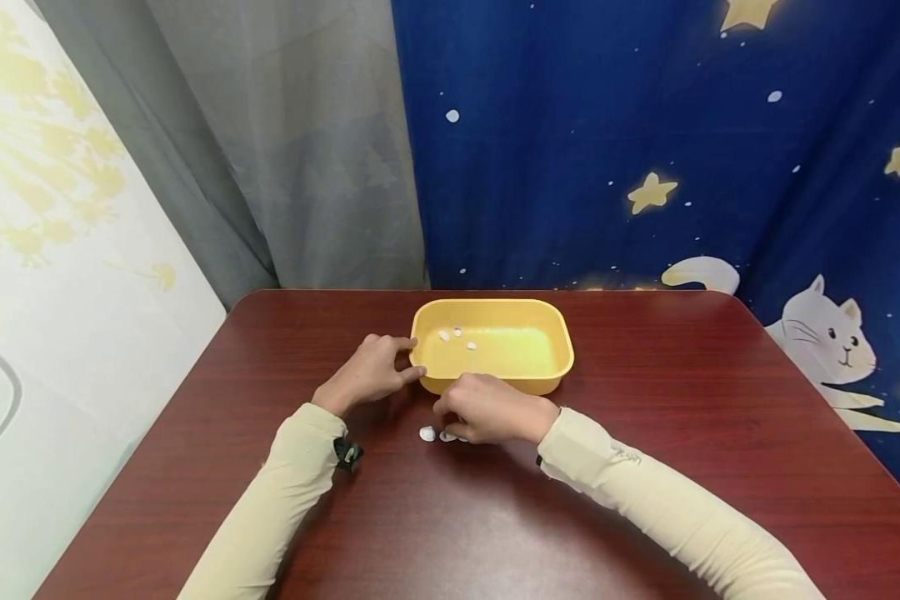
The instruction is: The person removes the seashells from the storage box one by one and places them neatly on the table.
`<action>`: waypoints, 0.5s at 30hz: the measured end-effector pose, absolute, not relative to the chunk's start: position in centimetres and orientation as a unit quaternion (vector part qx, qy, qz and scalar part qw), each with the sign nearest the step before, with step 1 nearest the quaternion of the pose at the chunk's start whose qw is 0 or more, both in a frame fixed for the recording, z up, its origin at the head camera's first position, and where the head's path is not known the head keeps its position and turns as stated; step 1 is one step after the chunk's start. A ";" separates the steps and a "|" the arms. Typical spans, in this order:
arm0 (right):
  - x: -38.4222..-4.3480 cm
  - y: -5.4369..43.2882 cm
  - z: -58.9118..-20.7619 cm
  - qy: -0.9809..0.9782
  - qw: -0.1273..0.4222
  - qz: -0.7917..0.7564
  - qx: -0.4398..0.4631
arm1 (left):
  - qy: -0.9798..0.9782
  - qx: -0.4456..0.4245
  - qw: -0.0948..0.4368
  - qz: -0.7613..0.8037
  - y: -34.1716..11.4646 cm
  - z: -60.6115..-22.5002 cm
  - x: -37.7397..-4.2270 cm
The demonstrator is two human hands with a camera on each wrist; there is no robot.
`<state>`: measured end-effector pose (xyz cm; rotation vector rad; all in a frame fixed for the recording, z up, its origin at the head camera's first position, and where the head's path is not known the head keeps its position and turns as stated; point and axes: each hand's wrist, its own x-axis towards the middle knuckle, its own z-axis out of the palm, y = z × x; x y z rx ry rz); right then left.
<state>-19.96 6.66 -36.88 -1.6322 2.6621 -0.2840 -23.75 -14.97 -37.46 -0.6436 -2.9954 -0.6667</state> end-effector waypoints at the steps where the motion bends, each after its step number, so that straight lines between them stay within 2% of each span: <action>1: -19.9 6.6 -37.0 0.849 0.004 -0.091 -0.520 | -0.955 -0.206 0.004 -0.212 -15.0 -37.4 -23.7; 15: -19.6 5.5 -38.5 0.850 0.006 -0.077 -0.521 | -0.953 -0.212 0.008 -0.214 -14.9 -37.4 -23.4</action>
